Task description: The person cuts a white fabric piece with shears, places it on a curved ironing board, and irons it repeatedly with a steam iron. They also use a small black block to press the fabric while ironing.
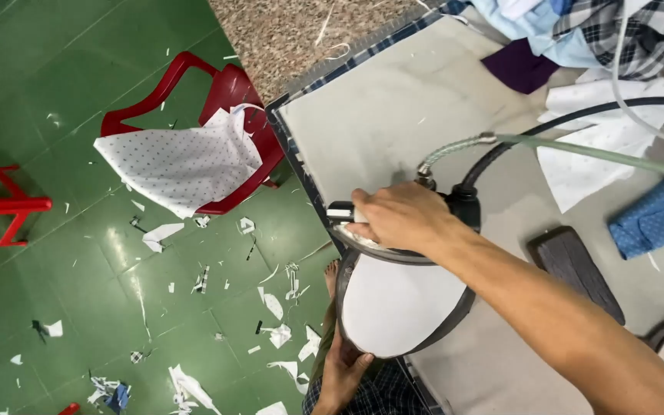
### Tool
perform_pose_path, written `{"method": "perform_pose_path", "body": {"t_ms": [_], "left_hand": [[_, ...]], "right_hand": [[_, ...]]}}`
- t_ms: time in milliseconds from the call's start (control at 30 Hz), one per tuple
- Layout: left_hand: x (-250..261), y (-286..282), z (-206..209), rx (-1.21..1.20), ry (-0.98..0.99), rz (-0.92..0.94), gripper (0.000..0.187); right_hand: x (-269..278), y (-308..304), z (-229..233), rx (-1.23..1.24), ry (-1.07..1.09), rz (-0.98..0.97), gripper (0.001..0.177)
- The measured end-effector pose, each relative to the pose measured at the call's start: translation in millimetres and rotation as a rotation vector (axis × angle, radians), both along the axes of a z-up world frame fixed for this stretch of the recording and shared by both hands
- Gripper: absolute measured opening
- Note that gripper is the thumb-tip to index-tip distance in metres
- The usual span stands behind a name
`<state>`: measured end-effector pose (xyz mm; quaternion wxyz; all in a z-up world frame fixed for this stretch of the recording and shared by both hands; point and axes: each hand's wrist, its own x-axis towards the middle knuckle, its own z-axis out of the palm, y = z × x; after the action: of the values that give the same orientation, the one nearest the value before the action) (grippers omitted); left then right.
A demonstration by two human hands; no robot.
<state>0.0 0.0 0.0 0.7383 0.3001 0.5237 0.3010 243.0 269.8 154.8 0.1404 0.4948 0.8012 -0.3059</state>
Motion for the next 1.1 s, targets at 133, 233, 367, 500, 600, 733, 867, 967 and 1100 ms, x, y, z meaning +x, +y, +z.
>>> {"method": "perform_pose_path", "body": {"t_ms": [133, 233, 367, 500, 600, 733, 867, 967, 1100], "left_hand": [[-2, -3, -4, -0.089, 0.043, 0.011, 0.106], [-6, -2, -11, 0.005, 0.021, -0.031, 0.104], [-9, 0, -15, -0.015, 0.014, -0.055, 0.119], [-9, 21, 10, -0.072, 0.279, -0.241, 0.134], [-14, 29, 5, -0.058, 0.377, -0.368, 0.134], [-21, 27, -5, 0.014, 0.397, -0.415, 0.134], [-24, 29, -8, -0.022, 0.533, -0.509, 0.14], [-28, 26, -19, 0.004, 0.57, -0.531, 0.142], [-36, 18, -35, 0.061, 0.512, -0.437, 0.142]], "right_hand": [[-30, 0, -3, -0.032, 0.008, 0.043, 0.057], [-37, 1, -8, -0.017, 0.029, -0.008, 0.053], [-17, -4, -9, -0.023, 0.089, -0.16, 0.04], [16, -13, 3, -0.051, 0.031, -0.363, 0.036], [47, -23, 7, -0.066, -0.01, -0.49, 0.054], [88, -58, -17, -0.017, -0.015, -0.639, 0.059], [107, -83, -6, -0.078, 0.02, -0.719, 0.06], [109, -82, -13, -0.09, 0.005, -0.651, 0.057], [98, -57, -9, -0.183, -0.014, -0.555, 0.054]]}}
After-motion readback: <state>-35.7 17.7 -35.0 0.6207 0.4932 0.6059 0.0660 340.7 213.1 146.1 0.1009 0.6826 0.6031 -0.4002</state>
